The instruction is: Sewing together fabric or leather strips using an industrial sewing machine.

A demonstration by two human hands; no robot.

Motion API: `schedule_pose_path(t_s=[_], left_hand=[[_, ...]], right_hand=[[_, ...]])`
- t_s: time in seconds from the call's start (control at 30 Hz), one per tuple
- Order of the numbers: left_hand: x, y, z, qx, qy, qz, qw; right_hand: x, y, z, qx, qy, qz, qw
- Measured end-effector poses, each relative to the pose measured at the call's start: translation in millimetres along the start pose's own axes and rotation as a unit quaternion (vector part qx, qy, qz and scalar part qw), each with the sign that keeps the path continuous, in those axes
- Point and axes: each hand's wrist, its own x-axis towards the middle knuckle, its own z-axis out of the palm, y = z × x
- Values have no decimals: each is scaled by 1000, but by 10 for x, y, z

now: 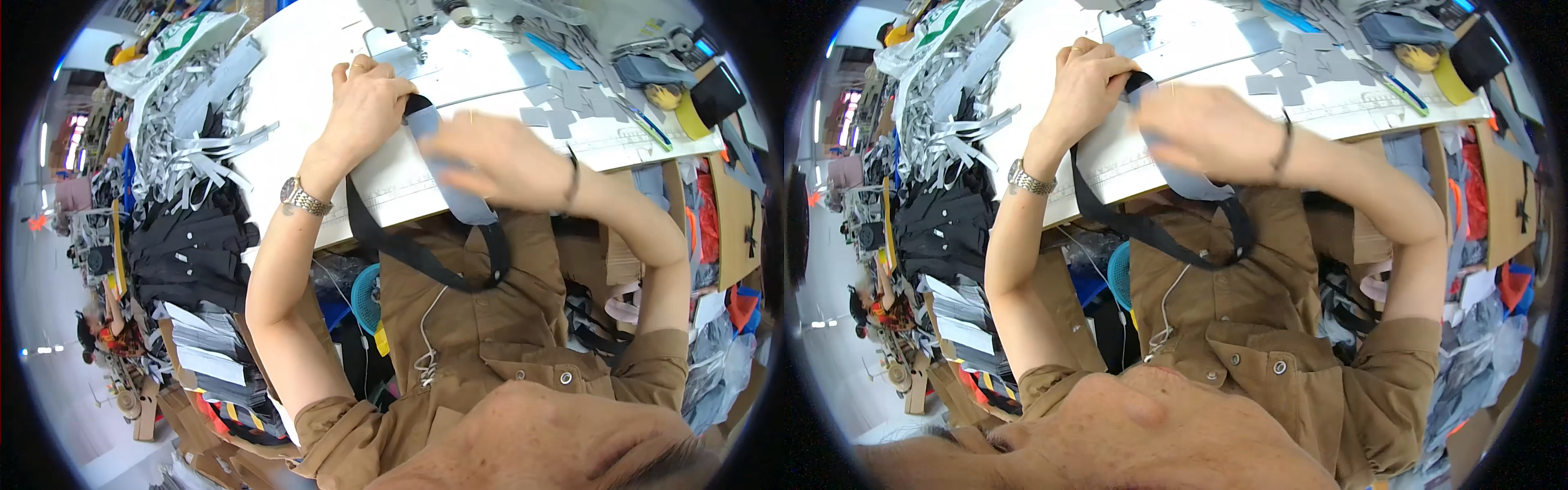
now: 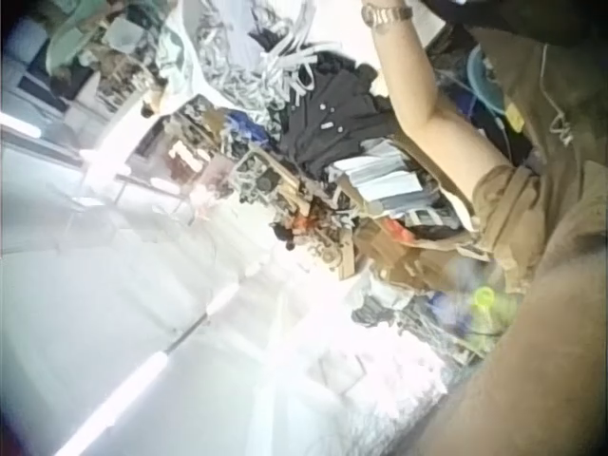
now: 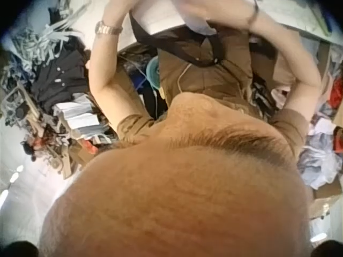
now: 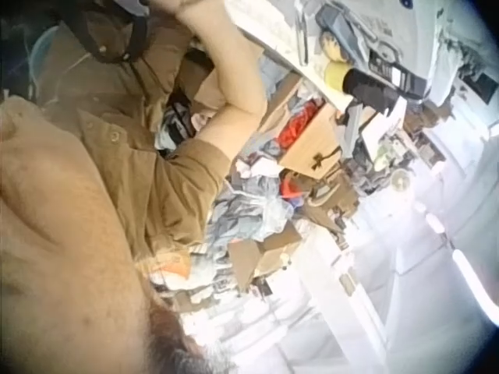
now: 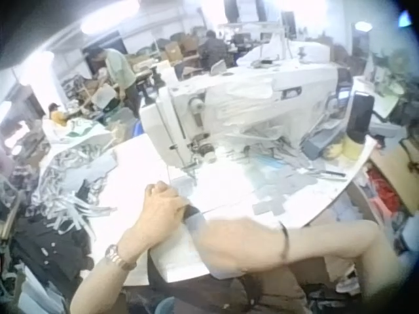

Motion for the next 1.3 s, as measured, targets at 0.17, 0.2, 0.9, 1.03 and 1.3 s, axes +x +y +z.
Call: schedule_pose_path(t_s=[0.17, 0.2, 0.9, 1.03, 1.3], left_hand=[[40, 17, 46, -80, -70, -77, 991], [49, -37, 67, -79, -71, -76, 991], [-266, 371, 116, -12, 26, 15, 999], [37, 12, 203, -9, -22, -13, 1000], [165, -142, 391, -8, 16, -7, 1000]], right_hand=[[171, 433, 80, -35, -8, 92, 995], [122, 455, 72, -36, 11, 19, 999], [-56, 290, -72, -133, -31, -158, 978], [268, 741, -61, -191, -107, -129, 967], [210, 846, -13, -233, 6, -134, 963]])
